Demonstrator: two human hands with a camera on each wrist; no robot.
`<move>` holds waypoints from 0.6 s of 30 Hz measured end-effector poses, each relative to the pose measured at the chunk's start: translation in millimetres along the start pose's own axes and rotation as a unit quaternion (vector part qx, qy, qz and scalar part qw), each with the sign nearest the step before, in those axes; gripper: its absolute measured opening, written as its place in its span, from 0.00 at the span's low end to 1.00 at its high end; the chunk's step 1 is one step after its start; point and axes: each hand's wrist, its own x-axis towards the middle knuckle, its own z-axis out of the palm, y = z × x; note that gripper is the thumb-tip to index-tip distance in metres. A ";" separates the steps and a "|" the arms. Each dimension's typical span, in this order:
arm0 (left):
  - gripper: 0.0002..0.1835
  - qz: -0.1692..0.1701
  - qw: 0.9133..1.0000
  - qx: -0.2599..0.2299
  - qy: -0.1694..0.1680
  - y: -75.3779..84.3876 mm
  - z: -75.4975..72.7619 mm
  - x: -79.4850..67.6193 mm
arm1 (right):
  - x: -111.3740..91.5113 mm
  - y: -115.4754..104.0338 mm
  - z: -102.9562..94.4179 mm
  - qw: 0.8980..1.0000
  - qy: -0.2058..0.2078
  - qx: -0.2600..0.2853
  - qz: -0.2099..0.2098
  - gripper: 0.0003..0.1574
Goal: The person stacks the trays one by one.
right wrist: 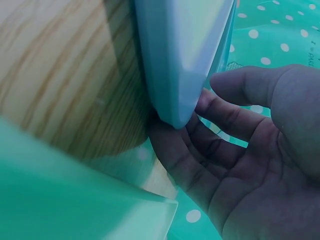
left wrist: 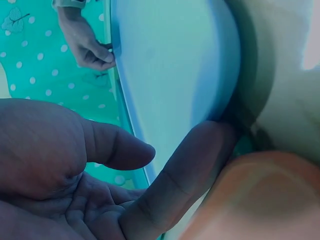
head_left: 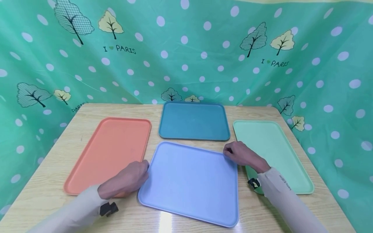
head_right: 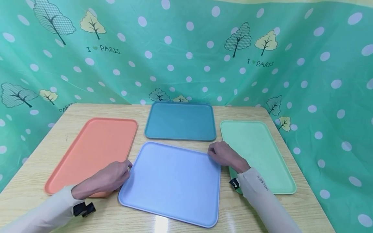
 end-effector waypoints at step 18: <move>0.16 -0.018 0.996 -0.090 0.000 -5.8 17.2 -16.0 | 1.3 0.7 0.0 1.000 -0.019 0.012 0.002 0.12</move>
